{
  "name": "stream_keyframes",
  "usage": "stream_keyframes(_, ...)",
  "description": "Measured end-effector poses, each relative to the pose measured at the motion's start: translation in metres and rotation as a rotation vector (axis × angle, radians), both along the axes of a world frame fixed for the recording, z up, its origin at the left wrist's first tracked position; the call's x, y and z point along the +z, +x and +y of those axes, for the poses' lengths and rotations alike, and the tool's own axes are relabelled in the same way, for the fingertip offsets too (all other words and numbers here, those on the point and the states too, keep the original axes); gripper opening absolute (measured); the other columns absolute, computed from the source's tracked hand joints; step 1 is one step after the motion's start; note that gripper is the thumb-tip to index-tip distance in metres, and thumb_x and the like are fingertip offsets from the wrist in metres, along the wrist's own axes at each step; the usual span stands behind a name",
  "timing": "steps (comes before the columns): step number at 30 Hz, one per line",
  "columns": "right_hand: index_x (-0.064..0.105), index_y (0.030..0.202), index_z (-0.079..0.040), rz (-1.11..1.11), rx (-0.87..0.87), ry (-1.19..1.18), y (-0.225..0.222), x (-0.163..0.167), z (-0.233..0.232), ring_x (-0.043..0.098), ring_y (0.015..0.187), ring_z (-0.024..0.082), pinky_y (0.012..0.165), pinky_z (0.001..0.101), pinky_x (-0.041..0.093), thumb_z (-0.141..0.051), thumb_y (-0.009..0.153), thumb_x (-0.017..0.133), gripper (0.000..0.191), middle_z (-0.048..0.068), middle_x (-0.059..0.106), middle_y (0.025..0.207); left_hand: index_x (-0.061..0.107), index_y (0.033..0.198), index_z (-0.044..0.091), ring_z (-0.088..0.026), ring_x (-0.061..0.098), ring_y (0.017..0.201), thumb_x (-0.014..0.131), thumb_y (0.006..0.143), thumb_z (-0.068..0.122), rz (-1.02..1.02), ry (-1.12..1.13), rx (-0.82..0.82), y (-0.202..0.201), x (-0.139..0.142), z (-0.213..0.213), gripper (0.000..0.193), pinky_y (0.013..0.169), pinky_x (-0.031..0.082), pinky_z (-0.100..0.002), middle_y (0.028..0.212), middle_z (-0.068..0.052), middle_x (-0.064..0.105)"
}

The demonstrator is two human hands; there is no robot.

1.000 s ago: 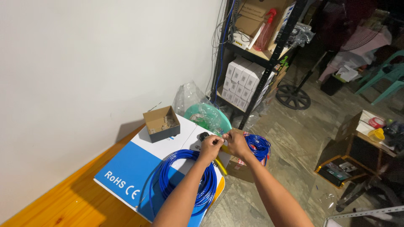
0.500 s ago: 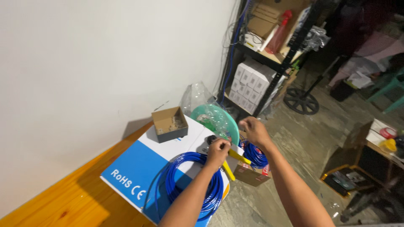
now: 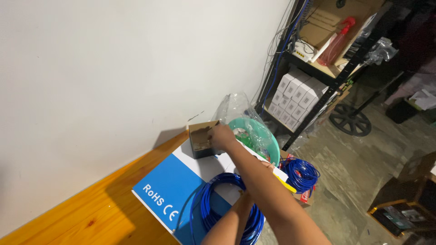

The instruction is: The person cuts blue plastic tubing into sections using a yellow-handled tube cutter at a workbench, and handles small fittings from a cardboard box while preparing the cut tubing pieces.

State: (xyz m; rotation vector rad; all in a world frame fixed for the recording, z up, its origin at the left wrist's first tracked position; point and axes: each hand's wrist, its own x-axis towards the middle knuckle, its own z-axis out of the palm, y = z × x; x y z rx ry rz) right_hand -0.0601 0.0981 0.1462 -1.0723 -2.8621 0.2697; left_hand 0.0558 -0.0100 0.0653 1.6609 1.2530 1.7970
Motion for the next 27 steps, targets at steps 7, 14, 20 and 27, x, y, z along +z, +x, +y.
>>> stream_keyframes(7,0.080,0.094,-0.014,-0.235,-0.090,0.133,-0.037,-0.048,0.020,0.072,0.103,0.027,0.103,0.0490,0.038,-0.013,0.082,0.068,0.017,0.011,0.076,0.101,0.071,0.095,0.004,-0.014,0.063,0.075,0.070,0.096,0.022,-0.231,-0.422,0.038,0.008,0.009,-0.004,0.017,0.070,0.052,-0.033,0.087,-0.007,0.068)
stream_keyframes(14,0.077,0.107,-0.017,-0.203,-0.115,0.008,-0.039,-0.050,0.014,0.070,0.109,0.028,0.106,0.0536,0.035,-0.008,0.086,0.063,0.026,0.009,0.075,0.108,0.069,0.101,0.006,-0.012,0.063,0.068,0.066,0.099,0.022,-0.333,-0.441,-0.042,0.000,0.023,-0.016,0.017,0.065,0.052,-0.028,0.088,-0.006,0.069)
stream_keyframes(20,0.073,0.108,-0.019,-0.118,-0.078,-0.064,-0.032,-0.023,0.002,0.068,0.108,0.026,0.104,0.0544,0.033,-0.004,0.077,0.068,0.035,0.005,0.074,0.101,0.069,0.101,0.006,-0.010,0.058,0.068,0.066,0.099,0.021,-0.379,-0.442,-0.083,-0.001,0.010,-0.012,0.016,0.064,0.050,-0.029,0.084,-0.005,0.063)
stream_keyframes(27,0.072,0.099,-0.013,0.429,-0.111,-0.253,-0.002,0.006,-0.010,0.071,0.093,0.022,0.093,0.0396,0.051,-0.014,0.084,0.071,0.014,0.007,0.074,0.093,0.068,0.099,0.004,-0.017,0.063,0.084,0.065,0.102,0.017,-0.244,-0.100,0.038,0.007,-0.062,0.030,0.014,0.079,0.053,-0.032,0.093,-0.007,0.066)
